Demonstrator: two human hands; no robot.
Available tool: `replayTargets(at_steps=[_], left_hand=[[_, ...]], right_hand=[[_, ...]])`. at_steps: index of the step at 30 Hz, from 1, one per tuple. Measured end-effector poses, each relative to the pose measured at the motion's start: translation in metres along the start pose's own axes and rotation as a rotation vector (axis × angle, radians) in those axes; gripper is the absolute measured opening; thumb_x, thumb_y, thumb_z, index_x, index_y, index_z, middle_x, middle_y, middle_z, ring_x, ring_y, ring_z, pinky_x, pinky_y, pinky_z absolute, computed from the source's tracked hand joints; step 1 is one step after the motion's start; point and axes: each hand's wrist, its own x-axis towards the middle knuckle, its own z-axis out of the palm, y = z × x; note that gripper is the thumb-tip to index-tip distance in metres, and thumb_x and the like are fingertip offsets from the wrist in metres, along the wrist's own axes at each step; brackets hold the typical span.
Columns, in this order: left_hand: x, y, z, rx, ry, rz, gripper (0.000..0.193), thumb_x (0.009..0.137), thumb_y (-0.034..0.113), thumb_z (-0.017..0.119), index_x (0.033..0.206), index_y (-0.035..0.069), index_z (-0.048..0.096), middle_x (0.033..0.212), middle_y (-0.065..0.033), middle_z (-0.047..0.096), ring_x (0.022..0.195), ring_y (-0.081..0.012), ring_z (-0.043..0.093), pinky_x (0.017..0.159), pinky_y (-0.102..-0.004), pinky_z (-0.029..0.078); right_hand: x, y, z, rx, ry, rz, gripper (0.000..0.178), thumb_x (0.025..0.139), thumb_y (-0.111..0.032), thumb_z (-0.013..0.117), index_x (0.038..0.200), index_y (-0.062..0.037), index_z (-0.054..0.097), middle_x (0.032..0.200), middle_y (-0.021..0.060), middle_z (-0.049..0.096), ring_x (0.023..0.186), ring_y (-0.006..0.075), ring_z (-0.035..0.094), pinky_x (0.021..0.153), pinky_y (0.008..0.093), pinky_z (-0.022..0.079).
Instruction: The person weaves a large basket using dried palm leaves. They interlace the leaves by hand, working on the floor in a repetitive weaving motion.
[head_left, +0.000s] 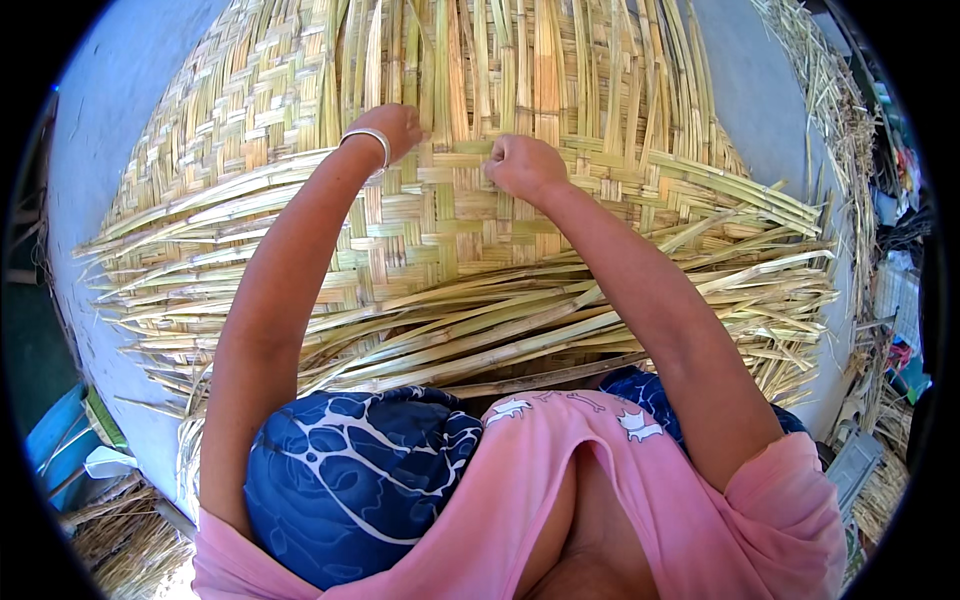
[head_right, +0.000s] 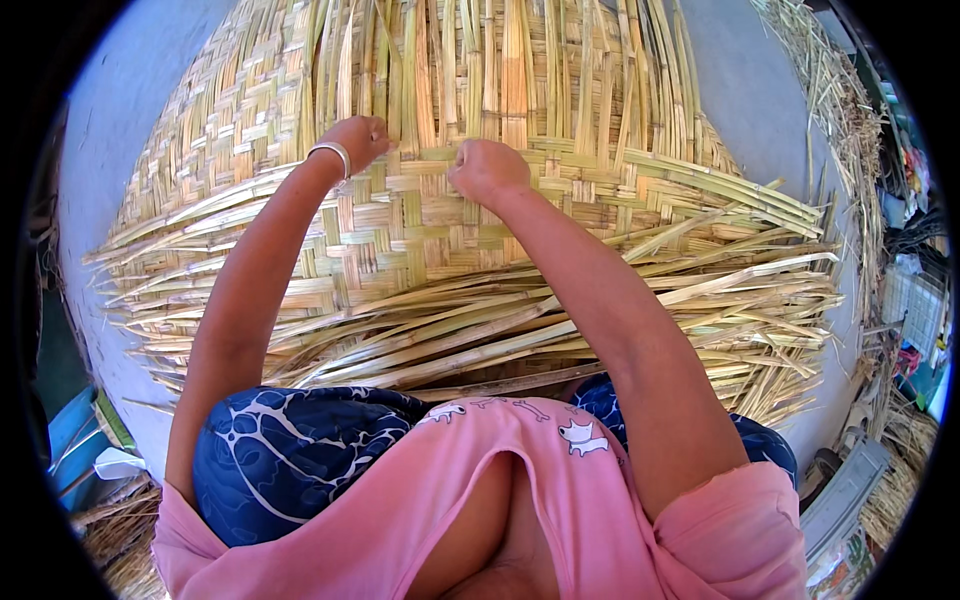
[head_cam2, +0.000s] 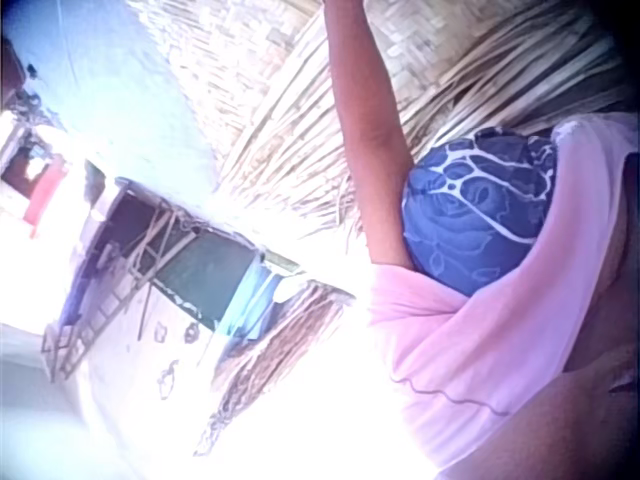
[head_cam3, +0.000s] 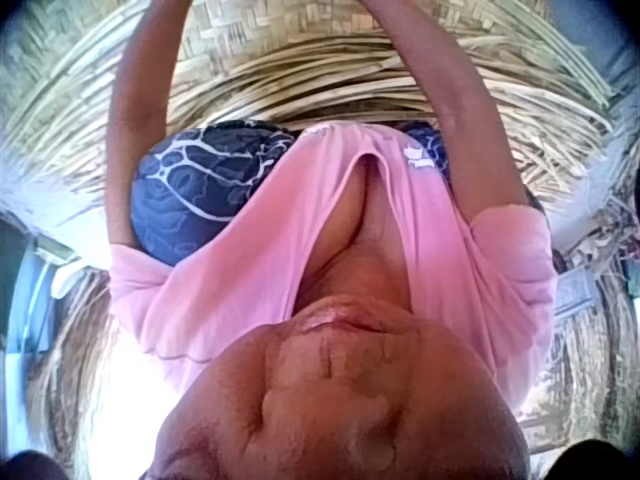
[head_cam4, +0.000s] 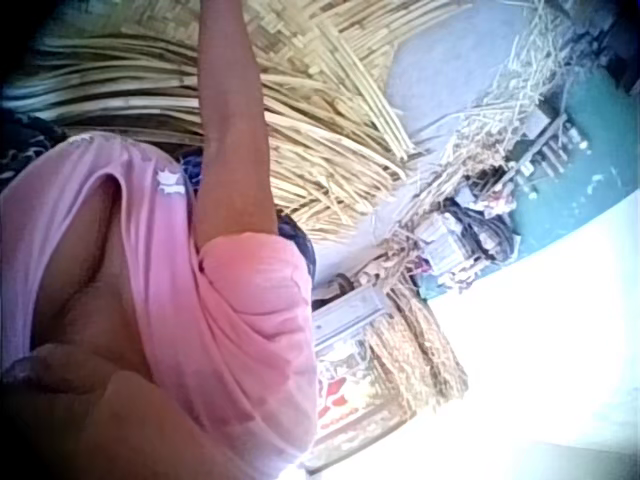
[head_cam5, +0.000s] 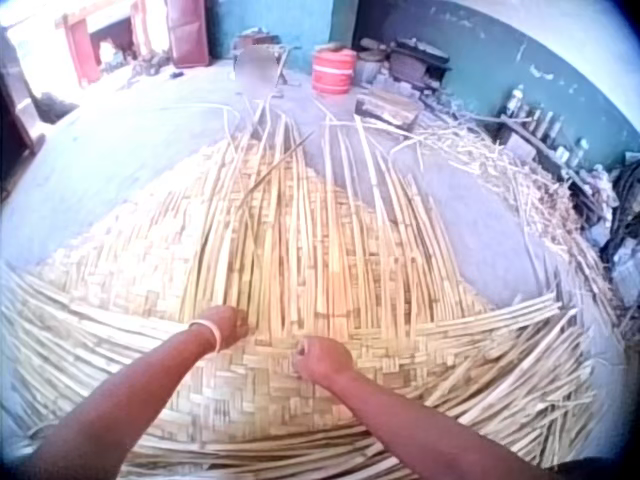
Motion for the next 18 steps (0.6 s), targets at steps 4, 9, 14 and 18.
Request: replayTargets(at_steps=[4, 9, 14, 18], left_hand=[[-0.001, 0.000, -0.001, -0.013, -0.009, 0.008, 0.030, 0.084, 0.034, 0.060, 0.095, 0.006, 0.064, 0.093, -0.0170, 0.066, 0.089, -0.0333, 0.061, 0.081, -0.0399, 0.047], [0.001, 0.000, -0.001, -0.021, 0.016, 0.034, 0.031, 0.084, 0.033, 0.061, 0.096, 0.005, 0.064, 0.092, -0.0169, 0.066, 0.089, -0.0330, 0.062, 0.081, -0.0393, 0.047], [0.003, -0.019, 0.007, -0.118, 0.011, 0.054, 0.030, 0.082, 0.031, 0.064, 0.096, 0.004, 0.064, 0.090, -0.0162, 0.066, 0.085, -0.0320, 0.062, 0.079, -0.0383, 0.048], [0.001, -0.021, 0.003, -0.196, 0.021, 0.049, 0.029, 0.082, 0.029, 0.064, 0.097, 0.004, 0.064, 0.090, -0.0151, 0.066, 0.085, -0.0318, 0.062, 0.080, -0.0370, 0.048]], right_hand=[[-0.001, -0.002, 0.000, 0.010, -0.007, 0.005, 0.021, 0.075, -0.027, 0.056, 0.086, -0.0133, 0.068, 0.090, 0.0109, 0.067, 0.086, 0.0286, 0.063, 0.075, 0.0400, 0.049], [-0.004, -0.001, -0.002, -0.002, 0.005, 0.010, 0.020, 0.076, -0.027, 0.058, 0.087, -0.0122, 0.066, 0.088, 0.0113, 0.067, 0.084, 0.0294, 0.063, 0.074, 0.0402, 0.049], [0.001, -0.004, -0.012, 0.097, 0.118, -0.136, 0.019, 0.081, -0.023, 0.058, 0.090, -0.0067, 0.063, 0.089, 0.0132, 0.066, 0.086, 0.0287, 0.062, 0.076, 0.0400, 0.048], [0.039, -0.023, -0.020, 0.177, 0.368, -0.292, 0.025, 0.083, -0.018, 0.058, 0.100, 0.0011, 0.058, 0.095, 0.0172, 0.064, 0.088, 0.0301, 0.062, 0.079, 0.0402, 0.049]])
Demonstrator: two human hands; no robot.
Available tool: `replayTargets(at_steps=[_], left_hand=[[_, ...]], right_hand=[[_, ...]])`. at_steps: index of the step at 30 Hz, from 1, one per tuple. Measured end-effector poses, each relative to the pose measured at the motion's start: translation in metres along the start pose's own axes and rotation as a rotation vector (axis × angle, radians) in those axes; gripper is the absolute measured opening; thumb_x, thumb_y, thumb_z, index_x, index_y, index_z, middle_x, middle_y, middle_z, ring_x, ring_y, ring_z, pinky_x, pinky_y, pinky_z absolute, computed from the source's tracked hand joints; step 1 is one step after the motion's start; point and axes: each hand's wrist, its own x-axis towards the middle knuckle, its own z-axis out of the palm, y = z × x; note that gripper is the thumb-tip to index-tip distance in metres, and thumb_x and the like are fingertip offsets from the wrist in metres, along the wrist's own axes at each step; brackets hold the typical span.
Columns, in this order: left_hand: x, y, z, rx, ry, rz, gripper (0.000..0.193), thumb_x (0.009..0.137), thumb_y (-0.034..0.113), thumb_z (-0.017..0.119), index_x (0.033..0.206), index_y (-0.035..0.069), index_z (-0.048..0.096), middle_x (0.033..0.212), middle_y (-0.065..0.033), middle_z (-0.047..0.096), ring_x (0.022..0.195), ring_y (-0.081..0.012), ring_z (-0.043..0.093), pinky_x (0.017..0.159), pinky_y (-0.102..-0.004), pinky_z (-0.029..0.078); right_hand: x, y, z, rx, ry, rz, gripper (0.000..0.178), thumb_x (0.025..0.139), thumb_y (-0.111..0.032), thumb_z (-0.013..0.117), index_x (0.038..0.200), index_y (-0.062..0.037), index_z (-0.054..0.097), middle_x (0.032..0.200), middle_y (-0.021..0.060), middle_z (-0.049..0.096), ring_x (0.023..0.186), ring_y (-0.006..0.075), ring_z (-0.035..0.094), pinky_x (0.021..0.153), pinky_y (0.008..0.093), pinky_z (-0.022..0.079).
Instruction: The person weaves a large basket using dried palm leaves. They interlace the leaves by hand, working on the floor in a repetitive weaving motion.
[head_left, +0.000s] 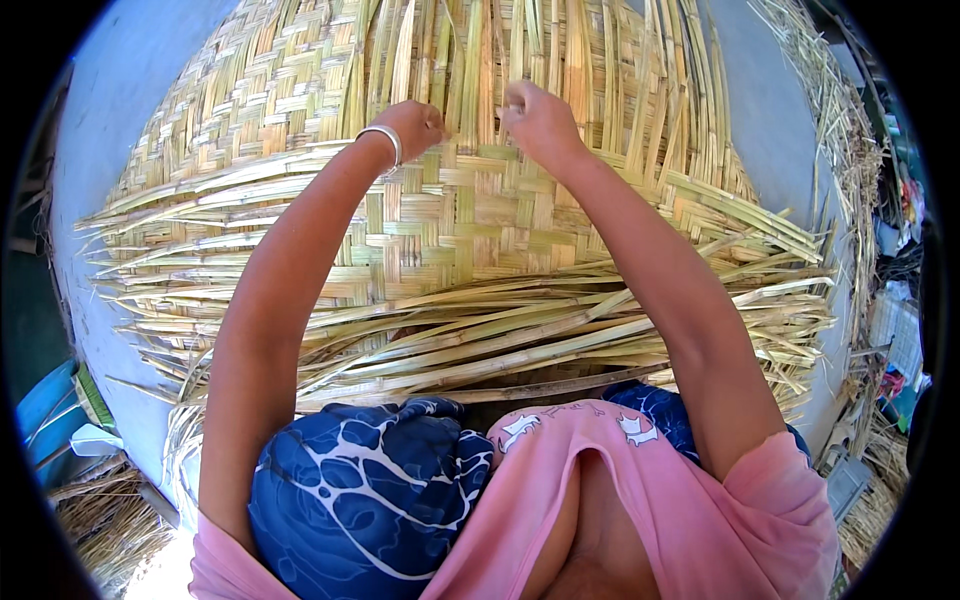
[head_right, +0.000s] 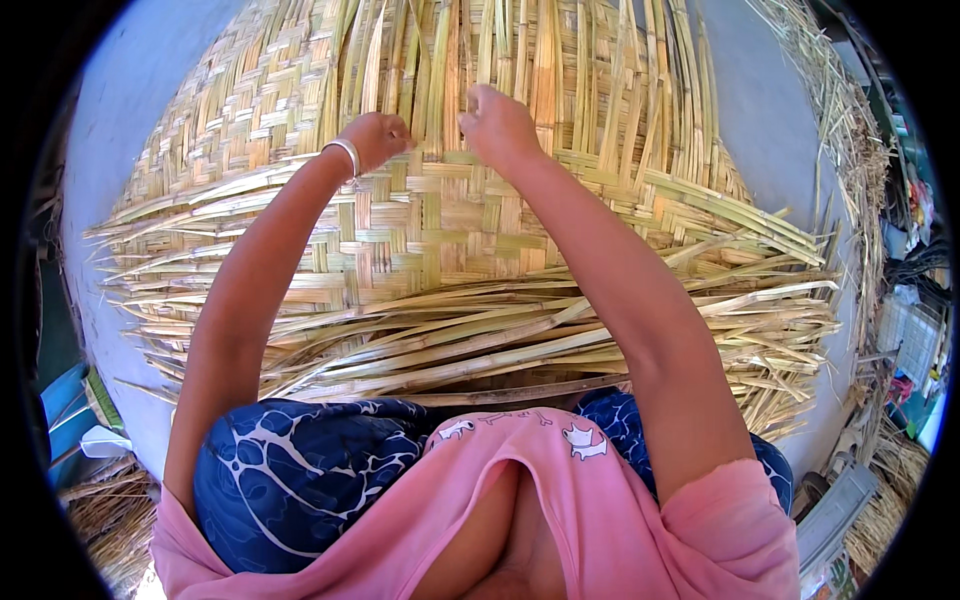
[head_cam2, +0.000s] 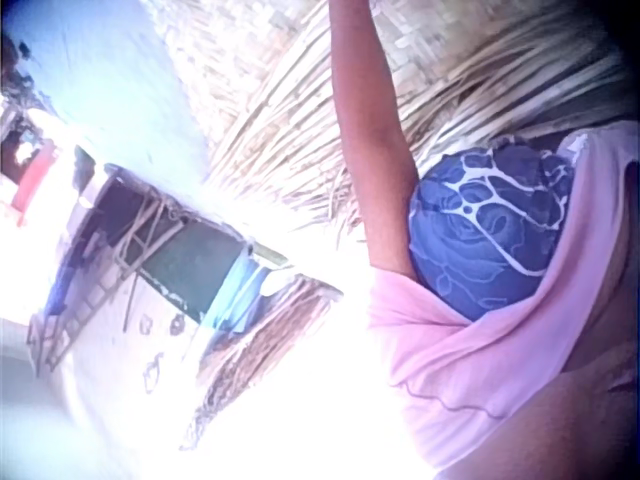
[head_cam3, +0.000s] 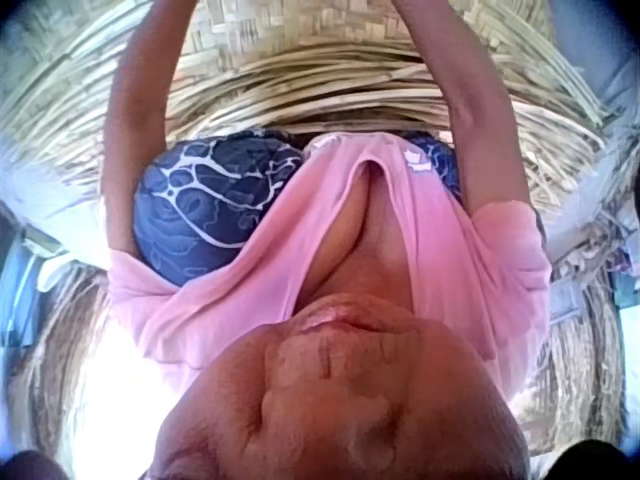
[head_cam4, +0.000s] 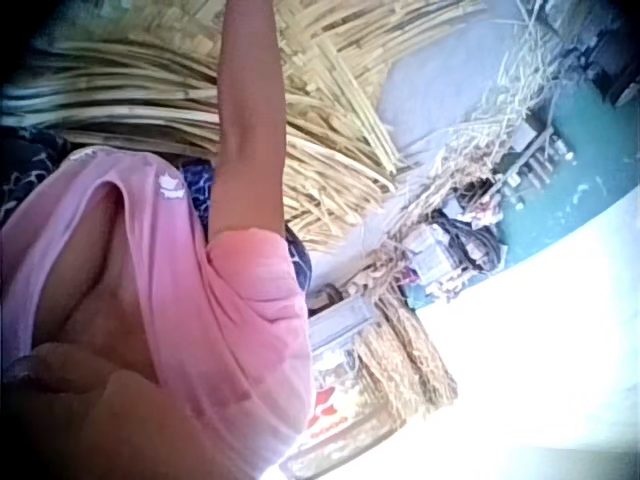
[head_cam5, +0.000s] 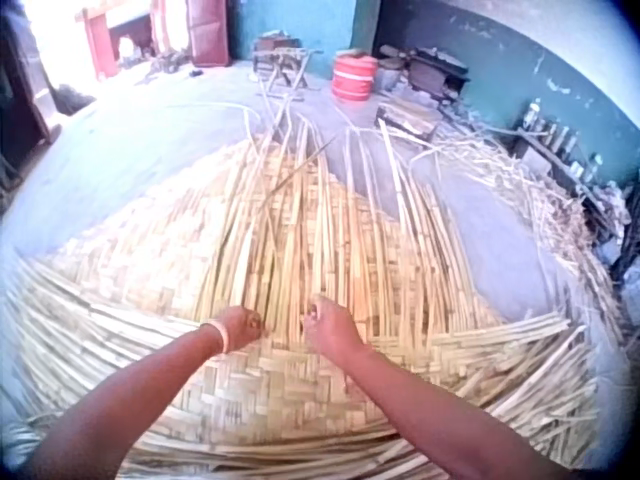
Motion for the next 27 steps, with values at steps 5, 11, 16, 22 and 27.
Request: replayTargets(at_steps=[5, 11, 16, 22, 27], left_hand=[[-0.038, 0.012, 0.020, 0.280, 0.488, 0.197, 0.018, 0.085, 0.021, 0.059, 0.096, 0.008, 0.064, 0.095, -0.0112, 0.065, 0.092, -0.0269, 0.061, 0.086, -0.0364, 0.045], [-0.079, 0.017, 0.066, 0.305, 0.563, 0.358, 0.026, 0.087, 0.014, 0.054, 0.112, 0.011, 0.056, 0.116, -0.0071, 0.060, 0.111, -0.0253, 0.054, 0.091, -0.0391, 0.041], [-0.085, 0.016, 0.079, 0.345, 0.473, 0.309, 0.035, 0.085, 0.014, 0.053, 0.120, 0.010, 0.053, 0.129, -0.0078, 0.052, 0.121, -0.0252, 0.046, 0.098, -0.0405, 0.036], [-0.083, 0.009, 0.077, 0.411, 0.396, 0.344, 0.038, 0.084, 0.012, 0.050, 0.122, 0.010, 0.051, 0.131, -0.0087, 0.050, 0.123, -0.0254, 0.045, 0.102, -0.0407, 0.033], [-0.074, 0.009, 0.072, 0.459, 0.356, 0.433, 0.041, 0.082, 0.011, 0.049, 0.124, 0.010, 0.050, 0.133, -0.0091, 0.049, 0.124, -0.0253, 0.044, 0.102, -0.0404, 0.034]], right_hand=[[0.040, -0.007, 0.004, -0.048, -0.073, 0.141, 0.044, 0.079, -0.018, 0.063, 0.114, 0.0061, 0.053, 0.099, 0.0206, 0.062, 0.091, 0.0321, 0.061, 0.081, 0.0390, 0.050], [0.082, 0.018, 0.014, 0.375, -0.252, 0.358, 0.039, 0.076, -0.021, 0.073, 0.099, 0.0044, 0.054, 0.085, 0.0126, 0.062, 0.071, 0.0197, 0.059, 0.062, 0.0315, 0.048], [0.075, 0.016, 0.009, 0.711, -0.358, 0.467, 0.033, 0.074, -0.022, 0.074, 0.087, 0.0031, 0.057, 0.080, 0.0102, 0.060, 0.067, 0.0173, 0.057, 0.058, 0.0308, 0.046], [0.049, -0.012, -0.001, 0.062, -0.148, 0.180, 0.050, 0.074, -0.033, 0.069, 0.105, 0.0063, 0.059, 0.097, 0.0232, 0.064, 0.090, 0.0341, 0.062, 0.081, 0.0409, 0.048], [0.067, -0.004, 0.013, -0.132, -0.152, 0.225, 0.041, 0.075, -0.029, 0.063, 0.100, 0.0035, 0.061, 0.097, 0.0210, 0.064, 0.091, 0.0335, 0.062, 0.082, 0.0410, 0.048]])
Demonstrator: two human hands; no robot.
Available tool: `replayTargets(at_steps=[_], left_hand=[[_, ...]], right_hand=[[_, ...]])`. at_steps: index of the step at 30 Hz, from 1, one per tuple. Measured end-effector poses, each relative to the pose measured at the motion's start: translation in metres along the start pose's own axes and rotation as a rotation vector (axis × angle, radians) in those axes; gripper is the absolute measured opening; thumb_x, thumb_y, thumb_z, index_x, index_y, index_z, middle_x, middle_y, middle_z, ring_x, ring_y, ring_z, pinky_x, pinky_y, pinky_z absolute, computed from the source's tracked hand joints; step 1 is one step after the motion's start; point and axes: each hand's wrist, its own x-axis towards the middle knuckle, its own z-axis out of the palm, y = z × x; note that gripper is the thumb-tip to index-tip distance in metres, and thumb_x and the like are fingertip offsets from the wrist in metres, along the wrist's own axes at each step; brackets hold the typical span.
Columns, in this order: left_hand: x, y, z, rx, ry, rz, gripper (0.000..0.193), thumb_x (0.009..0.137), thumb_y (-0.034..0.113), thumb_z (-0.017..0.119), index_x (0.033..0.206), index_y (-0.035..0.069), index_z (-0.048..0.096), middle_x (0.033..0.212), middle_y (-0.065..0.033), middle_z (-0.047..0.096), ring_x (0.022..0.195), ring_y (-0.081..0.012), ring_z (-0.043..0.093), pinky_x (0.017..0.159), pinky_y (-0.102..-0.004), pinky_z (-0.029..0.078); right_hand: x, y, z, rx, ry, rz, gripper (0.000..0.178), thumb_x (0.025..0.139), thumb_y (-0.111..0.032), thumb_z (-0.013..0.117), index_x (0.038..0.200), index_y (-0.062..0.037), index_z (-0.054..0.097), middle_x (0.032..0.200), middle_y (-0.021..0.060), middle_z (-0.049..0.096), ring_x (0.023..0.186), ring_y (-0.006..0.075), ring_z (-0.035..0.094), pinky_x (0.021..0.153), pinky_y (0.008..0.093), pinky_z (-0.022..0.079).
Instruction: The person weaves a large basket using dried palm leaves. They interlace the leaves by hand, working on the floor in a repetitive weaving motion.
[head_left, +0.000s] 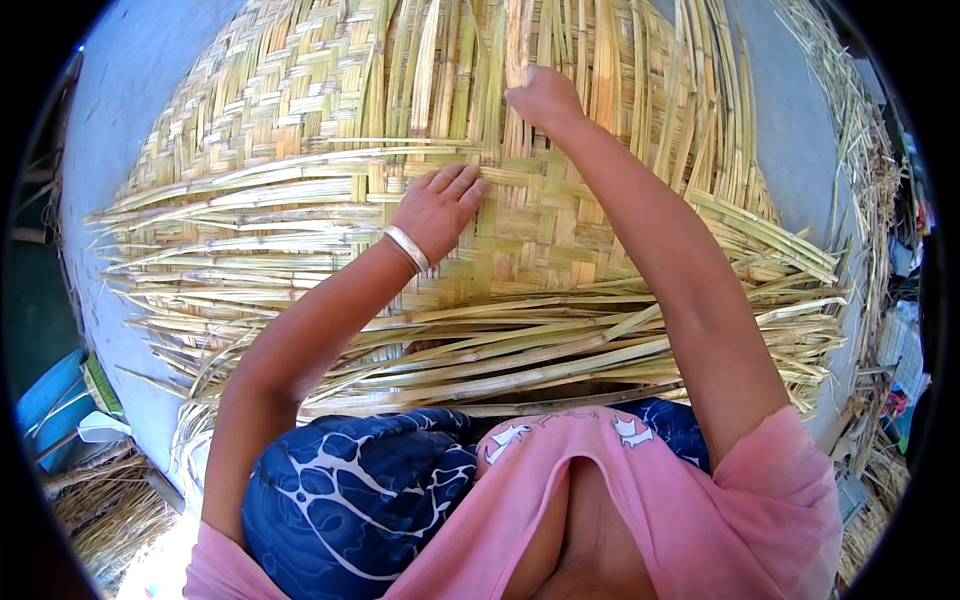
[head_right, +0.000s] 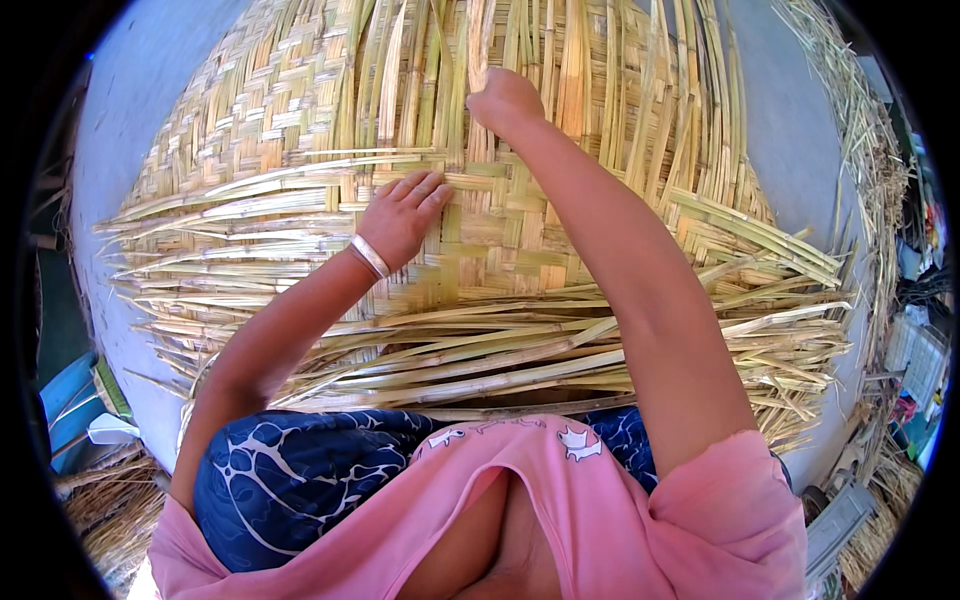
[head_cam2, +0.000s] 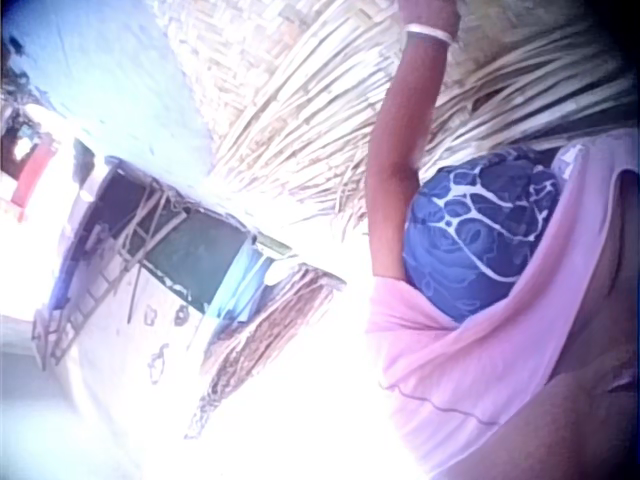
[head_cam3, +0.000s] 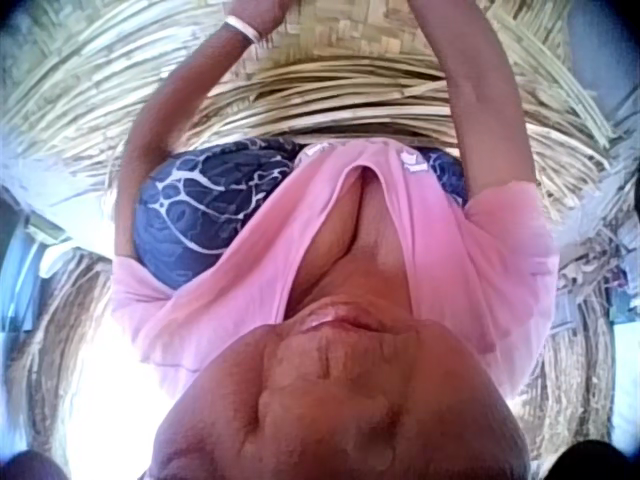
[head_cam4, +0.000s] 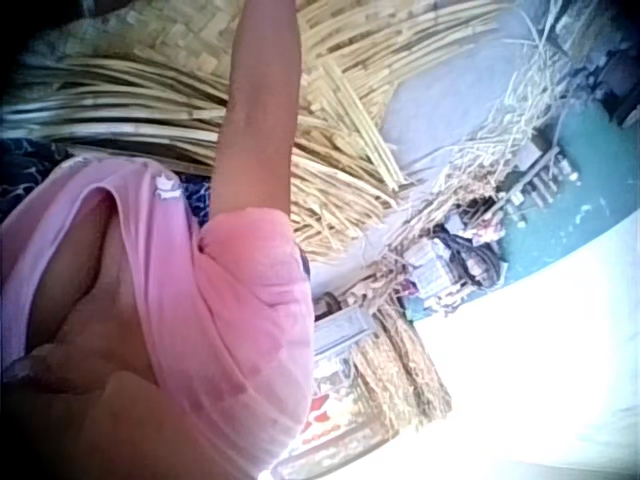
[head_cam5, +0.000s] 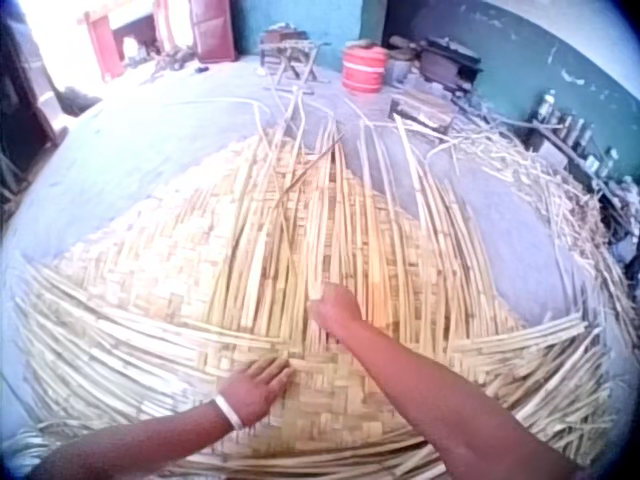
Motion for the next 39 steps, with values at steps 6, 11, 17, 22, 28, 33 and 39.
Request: replayTargets(at_steps=[6, 11, 17, 22, 28, 33, 39], left_hand=[[0.000, -0.002, -0.004, -0.058, -0.005, 0.005, 0.041, 0.084, 0.011, 0.049, 0.125, 0.010, 0.050, 0.131, -0.0098, 0.049, 0.123, -0.0267, 0.044, 0.100, -0.0398, 0.037], [-0.003, 0.009, -0.011, -0.349, 0.146, -0.196, 0.038, 0.083, 0.012, 0.058, 0.120, 0.007, 0.052, 0.124, -0.0114, 0.053, 0.118, -0.0287, 0.048, 0.096, -0.0400, 0.039], [0.012, 0.013, -0.032, -0.427, 0.388, -0.210, 0.029, 0.078, 0.006, 0.061, 0.107, 0.005, 0.056, 0.115, -0.0145, 0.057, 0.106, -0.0320, 0.054, 0.088, -0.0408, 0.043], [0.022, 0.006, -0.042, -0.361, 0.367, -0.140, 0.030, 0.078, 0.006, 0.061, 0.107, 0.005, 0.056, 0.116, -0.0148, 0.056, 0.106, -0.0329, 0.053, 0.089, -0.0418, 0.042], [0.014, 0.000, -0.035, -0.377, 0.333, -0.168, 0.030, 0.079, 0.006, 0.060, 0.108, 0.004, 0.056, 0.118, -0.0155, 0.055, 0.111, -0.0332, 0.051, 0.092, -0.0430, 0.040], [0.011, -0.011, -0.012, -0.488, 0.482, -0.285, 0.027, 0.082, 0.010, 0.061, 0.109, 0.003, 0.057, 0.113, -0.0147, 0.059, 0.103, -0.0309, 0.057, 0.083, -0.0398, 0.047], [0.006, -0.010, -0.031, -1.088, 0.706, -0.895, 0.018, 0.086, 0.015, 0.063, 0.093, -0.001, 0.062, 0.082, -0.0075, 0.065, 0.073, -0.0122, 0.059, 0.070, -0.0265, 0.049]], right_hand=[[-0.001, 0.009, 0.009, 0.103, 0.178, -0.029, 0.044, 0.076, -0.025, 0.063, 0.108, 0.0038, 0.056, 0.099, 0.0216, 0.063, 0.090, 0.0338, 0.062, 0.083, 0.0402, 0.049], [-0.027, -0.007, -0.006, 0.132, 0.406, -0.167, 0.039, 0.080, -0.019, 0.062, 0.110, 0.0041, 0.054, 0.105, 0.0207, 0.059, 0.099, 0.0335, 0.056, 0.092, 0.0396, 0.044], [-0.003, -0.045, -0.002, 0.052, 0.304, -0.364, 0.042, 0.081, -0.015, 0.062, 0.117, 0.0022, 0.051, 0.111, 0.0203, 0.057, 0.105, 0.0349, 0.053, 0.093, 0.0411, 0.043], [0.025, -0.065, -0.008, -0.045, 0.066, -0.167, 0.050, 0.079, -0.013, 0.061, 0.124, 0.0007, 0.043, 0.098, 0.0198, 0.062, 0.093, 0.0348, 0.060, 0.083, 0.0435, 0.047], [0.022, -0.081, -0.040, 0.239, -0.062, 0.102, 0.062, 0.074, -0.009, 0.060, 0.131, -0.0026, 0.037, 0.102, 0.0182, 0.062, 0.091, 0.0304, 0.062, 0.080, 0.0399, 0.049], [0.040, -0.056, -0.018, 0.556, 0.019, 0.053, 0.050, 0.072, -0.010, 0.063, 0.119, 0.0002, 0.048, 0.101, 0.0138, 0.063, 0.089, 0.0279, 0.063, 0.081, 0.0371, 0.049], [0.017, -0.025, -0.043, 1.239, -0.270, -0.016, 0.019, 0.072, -0.013, 0.069, 0.080, -0.0106, 0.052, 0.076, 0.0030, 0.053, 0.068, 0.0133, 0.050, 0.062, 0.0235, 0.041]])
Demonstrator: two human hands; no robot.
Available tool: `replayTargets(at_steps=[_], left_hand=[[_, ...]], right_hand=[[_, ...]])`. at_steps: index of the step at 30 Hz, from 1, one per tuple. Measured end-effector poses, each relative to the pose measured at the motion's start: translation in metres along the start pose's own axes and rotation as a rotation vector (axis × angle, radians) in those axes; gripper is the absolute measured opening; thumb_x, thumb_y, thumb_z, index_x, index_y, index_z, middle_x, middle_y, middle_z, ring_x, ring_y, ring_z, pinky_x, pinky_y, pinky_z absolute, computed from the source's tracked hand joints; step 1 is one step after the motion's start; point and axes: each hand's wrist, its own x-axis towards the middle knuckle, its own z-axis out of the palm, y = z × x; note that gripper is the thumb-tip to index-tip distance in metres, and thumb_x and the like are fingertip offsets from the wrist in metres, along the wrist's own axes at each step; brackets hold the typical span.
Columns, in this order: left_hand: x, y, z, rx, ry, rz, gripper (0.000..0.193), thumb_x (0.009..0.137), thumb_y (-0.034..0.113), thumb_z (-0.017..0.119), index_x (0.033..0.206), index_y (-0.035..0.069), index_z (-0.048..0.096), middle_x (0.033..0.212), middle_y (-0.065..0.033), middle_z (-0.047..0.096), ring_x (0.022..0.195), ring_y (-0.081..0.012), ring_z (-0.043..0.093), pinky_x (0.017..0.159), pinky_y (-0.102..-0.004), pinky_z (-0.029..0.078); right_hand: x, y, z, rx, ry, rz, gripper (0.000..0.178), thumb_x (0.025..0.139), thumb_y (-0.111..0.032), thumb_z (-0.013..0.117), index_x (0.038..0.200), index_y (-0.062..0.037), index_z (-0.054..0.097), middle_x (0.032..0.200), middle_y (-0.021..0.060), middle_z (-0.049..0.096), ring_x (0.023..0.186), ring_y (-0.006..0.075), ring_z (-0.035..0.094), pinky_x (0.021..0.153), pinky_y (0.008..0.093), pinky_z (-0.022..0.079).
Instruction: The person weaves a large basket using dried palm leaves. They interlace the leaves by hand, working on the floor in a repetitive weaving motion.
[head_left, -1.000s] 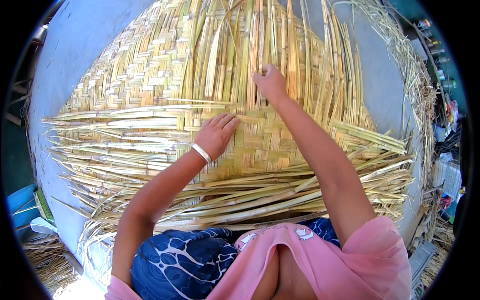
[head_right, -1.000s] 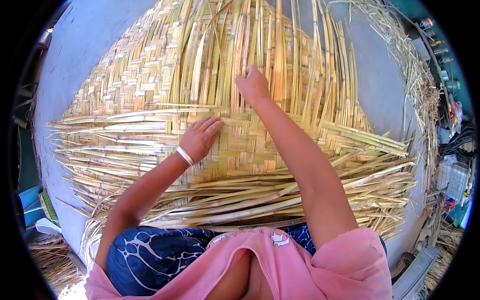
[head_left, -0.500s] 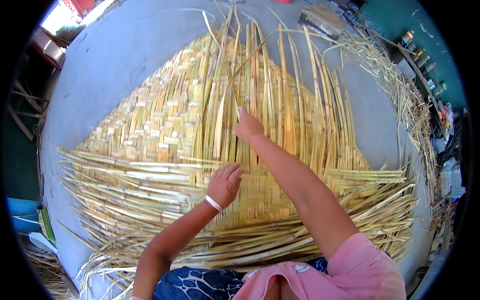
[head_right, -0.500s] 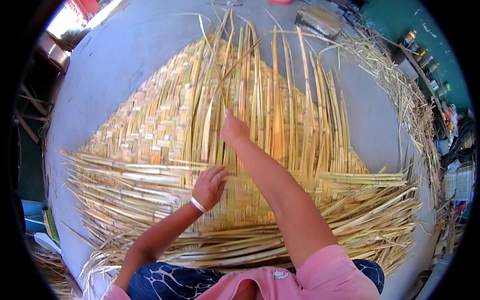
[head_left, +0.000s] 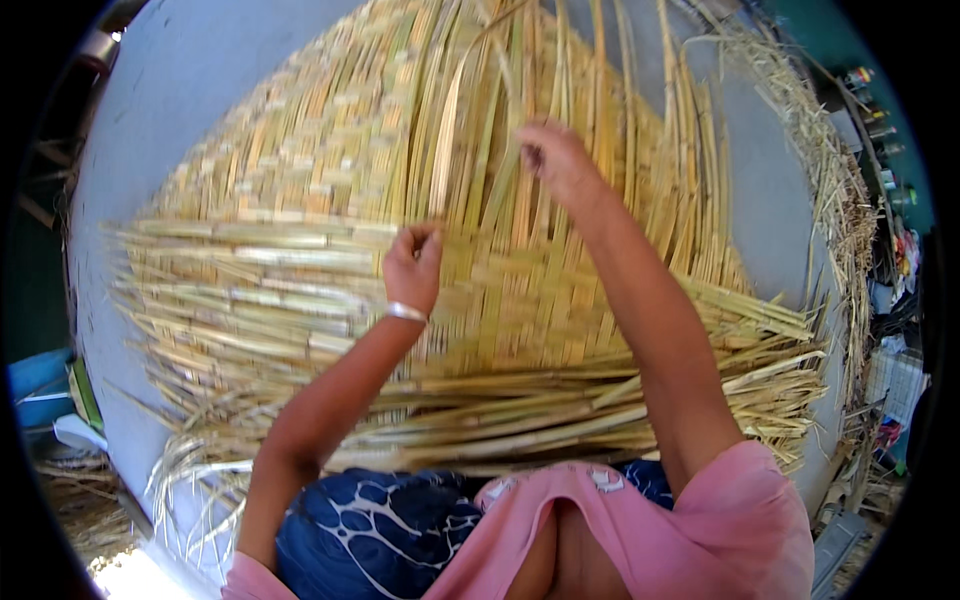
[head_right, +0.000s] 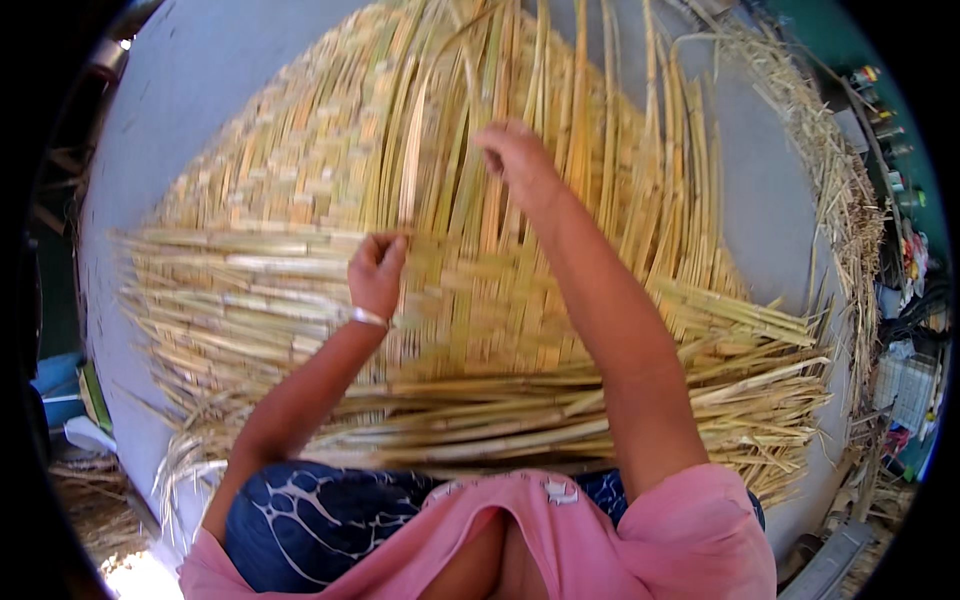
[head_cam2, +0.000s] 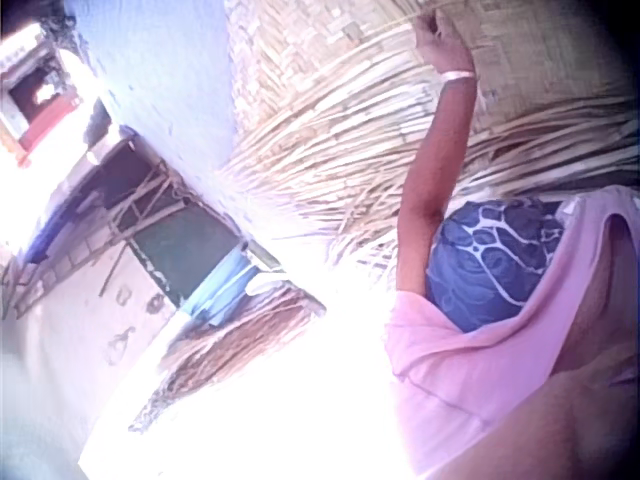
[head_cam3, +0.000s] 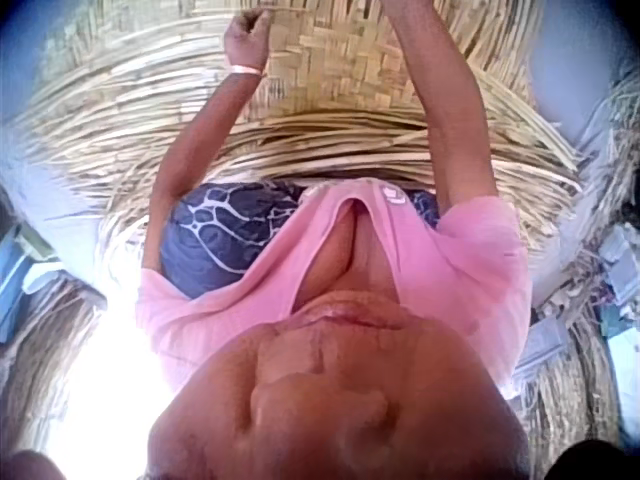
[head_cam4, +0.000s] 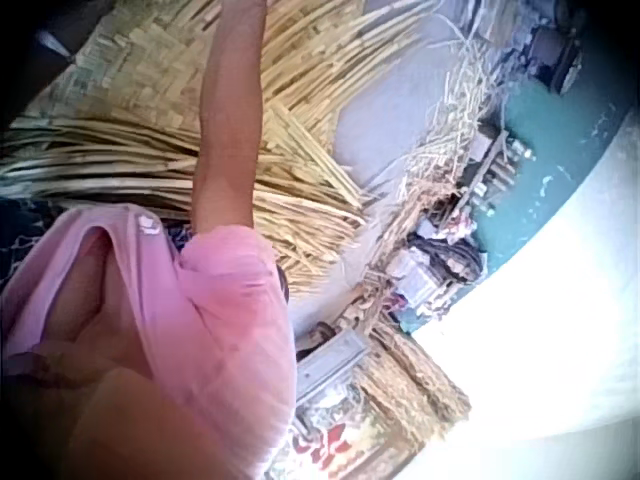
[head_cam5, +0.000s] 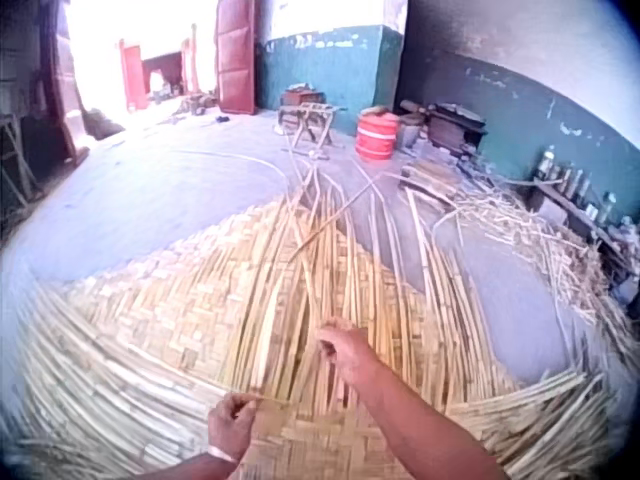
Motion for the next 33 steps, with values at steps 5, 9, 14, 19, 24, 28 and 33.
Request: replayTargets(at_steps=[5, 9, 14, 19, 24, 28, 33], left_hand=[[0.014, -0.017, -0.021, -0.418, 0.109, -0.574, 0.028, 0.089, 0.018, 0.060, 0.108, -0.002, 0.051, 0.097, -0.0133, 0.064, 0.081, -0.0194, 0.065, 0.066, -0.0276, 0.054], [0.030, -0.010, -0.035, -0.577, 0.060, -0.634, 0.029, 0.090, 0.018, 0.057, 0.110, -0.001, 0.050, 0.102, -0.0143, 0.062, 0.089, -0.0227, 0.063, 0.069, -0.0305, 0.054], [0.038, -0.008, -0.047, -0.701, -0.283, -0.600, 0.030, 0.086, 0.013, 0.060, 0.115, 0.005, 0.053, 0.105, -0.0092, 0.061, 0.094, -0.0215, 0.060, 0.080, -0.0346, 0.051], [0.030, 0.002, -0.049, -0.642, -0.464, -0.601, 0.032, 0.086, 0.018, 0.063, 0.116, 0.010, 0.054, 0.106, -0.0056, 0.061, 0.096, -0.0193, 0.059, 0.084, -0.0357, 0.048], [0.039, -0.011, -0.036, -0.597, -0.323, -0.654, 0.022, 0.088, 0.020, 0.062, 0.107, 0.009, 0.058, 0.096, -0.0036, 0.064, 0.086, -0.0167, 0.064, 0.071, -0.0301, 0.052], [0.041, -0.013, -0.031, -0.515, -0.199, -0.706, 0.018, 0.089, 0.016, 0.061, 0.104, 0.007, 0.058, 0.088, -0.0034, 0.066, 0.079, -0.0156, 0.067, 0.059, -0.0246, 0.054], [0.047, -0.019, -0.027, -0.489, -0.235, -0.726, 0.019, 0.088, 0.017, 0.062, 0.104, 0.007, 0.058, 0.091, -0.0040, 0.065, 0.081, -0.0161, 0.067, 0.060, -0.0248, 0.055]], right_hand=[[-0.006, -0.012, 0.019, 0.247, -0.052, 0.018, 0.016, 0.083, -0.019, 0.060, 0.095, -0.0084, 0.058, 0.091, 0.0057, 0.062, 0.082, 0.0189, 0.060, 0.074, 0.0321, 0.048], [0.020, -0.024, 0.011, 0.250, -0.132, 0.018, 0.027, 0.087, -0.025, 0.055, 0.104, -0.0034, 0.057, 0.098, 0.0123, 0.063, 0.092, 0.0213, 0.061, 0.083, 0.0369, 0.049], [0.046, -0.041, -0.005, 0.461, -0.254, -0.031, 0.026, 0.088, -0.031, 0.054, 0.098, -0.0086, 0.063, 0.081, 0.0064, 0.066, 0.074, 0.0219, 0.063, 0.067, 0.0356, 0.052], [0.015, -0.048, 0.005, 0.411, -0.164, -0.218, 0.019, 0.088, -0.026, 0.055, 0.089, -0.0091, 0.062, 0.067, 0.0022, 0.062, 0.059, 0.0150, 0.060, 0.054, 0.0301, 0.050], [0.019, -0.055, -0.009, 0.394, -0.297, -0.202, 0.018, 0.091, -0.022, 0.053, 0.095, -0.0065, 0.061, 0.074, 0.0029, 0.063, 0.066, 0.0149, 0.060, 0.059, 0.0285, 0.050], [-0.052, -0.081, 0.037, 0.423, -0.379, -0.359, 0.021, 0.092, -0.019, 0.051, 0.103, -0.0034, 0.058, 0.090, 0.0066, 0.063, 0.079, 0.0193, 0.061, 0.071, 0.0309, 0.050], [-0.069, -0.119, 0.024, 0.293, -0.409, -0.690, 0.022, 0.091, -0.017, 0.052, 0.107, -0.0024, 0.055, 0.095, 0.0091, 0.062, 0.084, 0.0211, 0.061, 0.076, 0.0324, 0.050]])
